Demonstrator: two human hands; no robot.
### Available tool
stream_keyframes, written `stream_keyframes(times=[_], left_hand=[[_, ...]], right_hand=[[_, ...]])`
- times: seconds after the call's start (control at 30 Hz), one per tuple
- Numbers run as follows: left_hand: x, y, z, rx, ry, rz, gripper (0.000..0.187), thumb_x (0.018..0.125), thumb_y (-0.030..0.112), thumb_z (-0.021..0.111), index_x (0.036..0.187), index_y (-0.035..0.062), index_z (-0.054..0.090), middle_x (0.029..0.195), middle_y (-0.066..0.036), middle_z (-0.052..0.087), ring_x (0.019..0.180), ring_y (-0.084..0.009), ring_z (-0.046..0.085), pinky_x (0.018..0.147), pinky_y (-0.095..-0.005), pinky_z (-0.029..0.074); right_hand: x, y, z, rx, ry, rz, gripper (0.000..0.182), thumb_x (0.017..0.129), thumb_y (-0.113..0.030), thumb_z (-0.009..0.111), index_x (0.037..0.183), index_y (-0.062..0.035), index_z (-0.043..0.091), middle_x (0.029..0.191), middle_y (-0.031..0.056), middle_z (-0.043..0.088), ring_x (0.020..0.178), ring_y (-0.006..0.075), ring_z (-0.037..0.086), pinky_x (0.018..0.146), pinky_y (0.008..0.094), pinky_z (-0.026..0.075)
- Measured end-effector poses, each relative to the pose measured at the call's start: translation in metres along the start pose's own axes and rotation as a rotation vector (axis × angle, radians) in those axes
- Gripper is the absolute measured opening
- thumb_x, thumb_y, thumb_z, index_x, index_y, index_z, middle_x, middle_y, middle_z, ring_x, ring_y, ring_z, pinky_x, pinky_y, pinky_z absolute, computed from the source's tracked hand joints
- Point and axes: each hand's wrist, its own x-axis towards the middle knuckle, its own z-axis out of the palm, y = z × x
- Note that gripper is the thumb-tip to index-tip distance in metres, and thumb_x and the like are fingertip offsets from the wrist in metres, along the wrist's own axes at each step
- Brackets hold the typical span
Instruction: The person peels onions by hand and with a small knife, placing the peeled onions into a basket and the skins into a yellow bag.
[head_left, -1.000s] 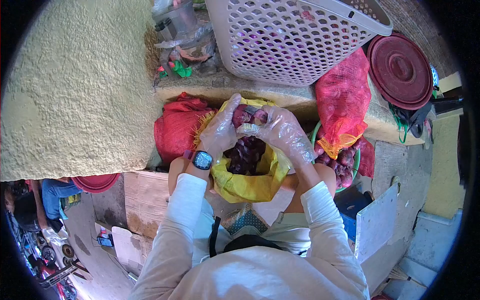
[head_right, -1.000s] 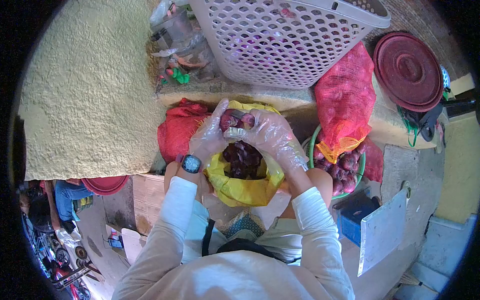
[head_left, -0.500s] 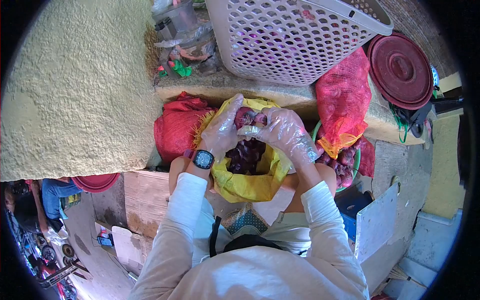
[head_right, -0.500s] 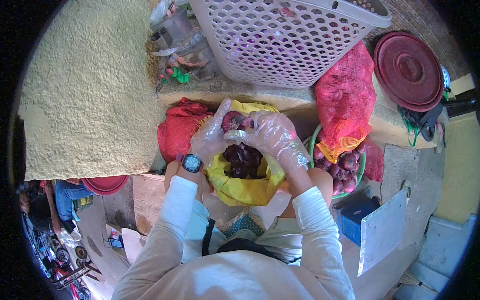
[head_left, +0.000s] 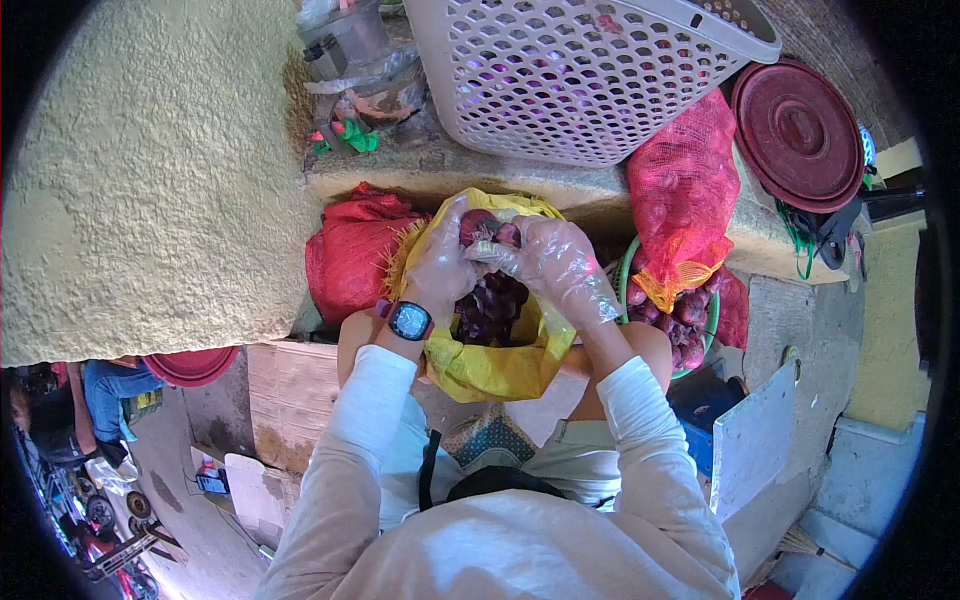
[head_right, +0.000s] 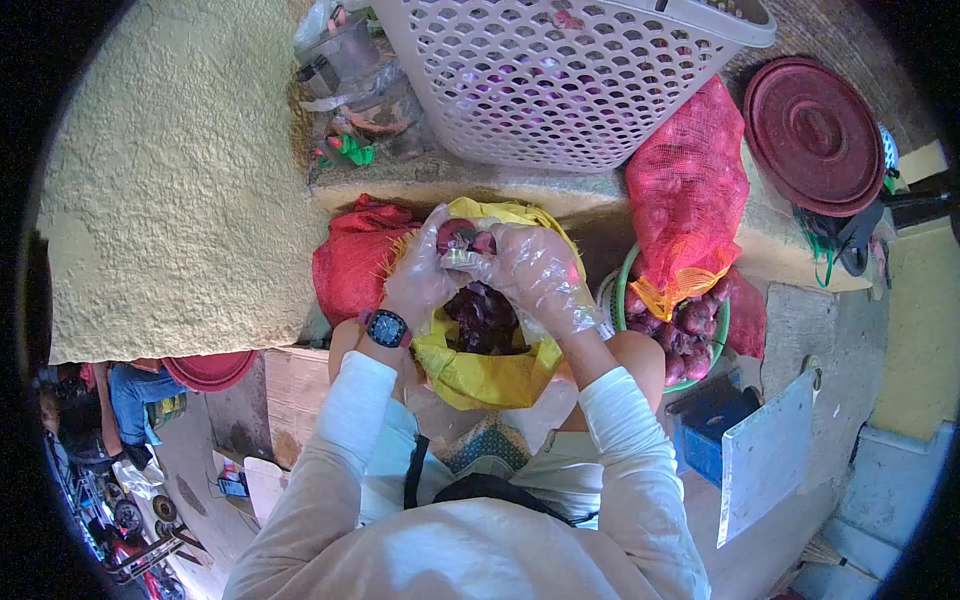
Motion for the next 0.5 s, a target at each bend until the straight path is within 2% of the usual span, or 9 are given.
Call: stream_keyframes(times=[0.03,0.07,0.13,0.17,0.23,0.27,0.33,0.5], left_hand=[[-0.006,0.01,0.011,-0.507,0.009,-0.162,0.068,0.091,0.01,0.077,0.149,0.0084,0.042,0.126,-0.014,0.065,0.11,-0.024,0.064,0.095,-0.037,0.057],[0.003,-0.003,0.0,-0.507,0.008,-0.163,0.068,0.091,0.01,0.077,0.149,0.0084,0.042,0.126,-0.014,0.065,0.11,-0.024,0.064,0.095,-0.037,0.057],[0.02,-0.032,-0.02,0.617,0.086,0.432,0.044,0.103,0.031,0.063,0.138,0.0066,0.052,0.124,-0.012,0.066,0.108,-0.0264,0.067,0.096,-0.0397,0.057],[0.023,-0.035,-0.022,0.617,0.085,0.431,0.044,0.103,0.031,0.063,0.138,0.0066,0.052,0.124,-0.012,0.066,0.108,-0.0264,0.067,0.096,-0.0397,0.057],[0.008,-0.006,0.012,-0.533,0.14,-0.02,0.047,0.105,0.043,0.058,0.118,-0.002,0.062,0.101,-0.02,0.068,0.082,-0.0294,0.068,0.07,-0.0393,0.061],[0.005,0.0,0.02,-0.532,0.139,-0.021,0.047,0.105,0.043,0.058,0.118,-0.002,0.062,0.101,-0.02,0.068,0.082,-0.0294,0.068,0.07,-0.0393,0.061],[-0.001,0.003,0.027,-0.597,0.306,-0.062,0.048,0.105,0.043,0.057,0.122,-0.0013,0.061,0.105,-0.019,0.067,0.082,-0.0301,0.067,0.069,-0.0402,0.061],[-0.004,0.003,0.035,-0.652,0.292,-0.064,0.048,0.105,0.044,0.058,0.123,0.0001,0.061,0.106,-0.018,0.066,0.083,-0.0313,0.066,0.071,-0.0413,0.062]], right_hand=[[0.0,-0.001,0.001,0.042,0.001,0.003,0.063,0.086,-0.071,0.067,0.096,-0.0095,0.077,0.083,0.0191,0.072,0.077,0.0391,0.071,0.069,0.0485,0.056],[0.0,-0.002,0.002,0.042,0.001,0.004,0.063,0.086,-0.071,0.067,0.096,-0.0095,0.077,0.083,0.0191,0.072,0.077,0.0391,0.071,0.069,0.0485,0.056],[0.0,-0.005,0.004,0.047,-0.003,0.046,0.061,0.087,-0.069,0.067,0.097,-0.0096,0.077,0.084,0.0199,0.072,0.078,0.0393,0.071,0.07,0.0485,0.055],[0.0,-0.004,0.006,0.047,-0.003,0.047,0.061,0.087,-0.069,0.067,0.097,-0.0096,0.077,0.084,0.0199,0.072,0.078,0.0393,0.071,0.07,0.0485,0.055],[0.0,-0.002,0.013,0.114,-0.013,0.055,0.059,0.089,-0.067,0.066,0.095,-0.0093,0.076,0.083,0.0203,0.072,0.079,0.0399,0.071,0.071,0.0489,0.055],[-0.001,-0.003,0.012,0.114,-0.012,0.056,0.059,0.089,-0.067,0.066,0.095,-0.0093,0.076,0.083,0.0203,0.072,0.079,0.0399,0.071,0.071,0.0489,0.055],[-0.003,-0.006,0.01,0.113,0.027,0.038,0.058,0.09,-0.066,0.066,0.094,-0.0086,0.075,0.081,0.0207,0.071,0.079,0.0404,0.07,0.072,0.0494,0.055],[-0.002,-0.005,0.007,0.097,0.035,0.014,0.058,0.091,-0.065,0.064,0.093,-0.0077,0.073,0.082,0.0213,0.07,0.08,0.0413,0.07,0.071,0.0502,0.054]])
